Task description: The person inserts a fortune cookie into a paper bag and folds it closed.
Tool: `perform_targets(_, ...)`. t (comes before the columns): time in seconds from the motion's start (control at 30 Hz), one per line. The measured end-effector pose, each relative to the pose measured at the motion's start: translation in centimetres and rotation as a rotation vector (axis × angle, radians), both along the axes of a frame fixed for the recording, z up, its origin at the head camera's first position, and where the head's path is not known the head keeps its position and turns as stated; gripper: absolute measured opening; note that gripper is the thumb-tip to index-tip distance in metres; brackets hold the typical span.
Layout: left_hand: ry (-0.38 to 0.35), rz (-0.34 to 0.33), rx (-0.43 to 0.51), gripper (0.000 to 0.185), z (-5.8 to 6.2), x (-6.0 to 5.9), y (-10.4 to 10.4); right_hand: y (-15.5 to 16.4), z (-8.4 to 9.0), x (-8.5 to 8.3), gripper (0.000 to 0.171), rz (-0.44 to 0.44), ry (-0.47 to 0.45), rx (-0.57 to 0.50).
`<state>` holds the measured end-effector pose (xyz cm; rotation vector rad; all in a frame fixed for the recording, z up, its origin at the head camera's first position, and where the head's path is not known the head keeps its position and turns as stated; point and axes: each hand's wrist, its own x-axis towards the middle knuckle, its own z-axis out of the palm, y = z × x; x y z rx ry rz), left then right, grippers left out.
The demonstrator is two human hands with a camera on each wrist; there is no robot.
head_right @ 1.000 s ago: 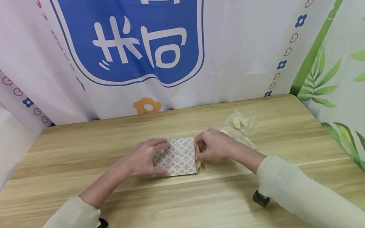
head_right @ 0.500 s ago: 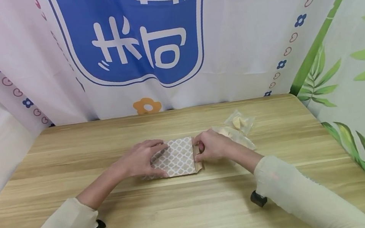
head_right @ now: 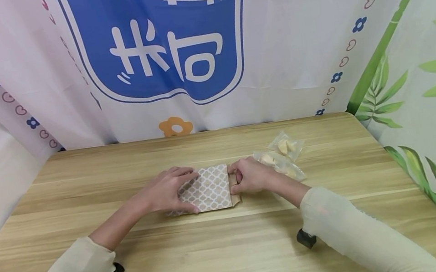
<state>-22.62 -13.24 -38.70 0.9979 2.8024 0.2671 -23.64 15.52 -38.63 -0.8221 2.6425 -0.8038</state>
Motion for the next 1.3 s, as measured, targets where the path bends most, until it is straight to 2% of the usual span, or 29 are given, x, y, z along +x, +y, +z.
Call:
perform_targets(0.5, 0.016, -0.019, 0.016, 0.110, -0.48, -0.27, 0.08, 0.00, -0.44, 0.01, 0.061, -0.036, -0.028, 0.014)
perform_targets(0.83, -0.013, 0.000, 0.059, 0.117, -0.76, -0.43, 0.02, -0.15, -0.51, -0.04, 0.061, -0.040, -0.031, 0.020)
perform_targets(1.03, -0.026, 0.022, 0.041, 0.121, -0.69, -0.56, 0.17, -0.11, -0.50, -0.08, 0.061, -0.037, -0.032, 0.019)
perform_targets(1.3, -0.009, 0.008, 0.030, 0.120, -0.70, -0.70, 0.13, -0.26, -0.45, 0.00, 0.062, -0.033, -0.016, 0.009)
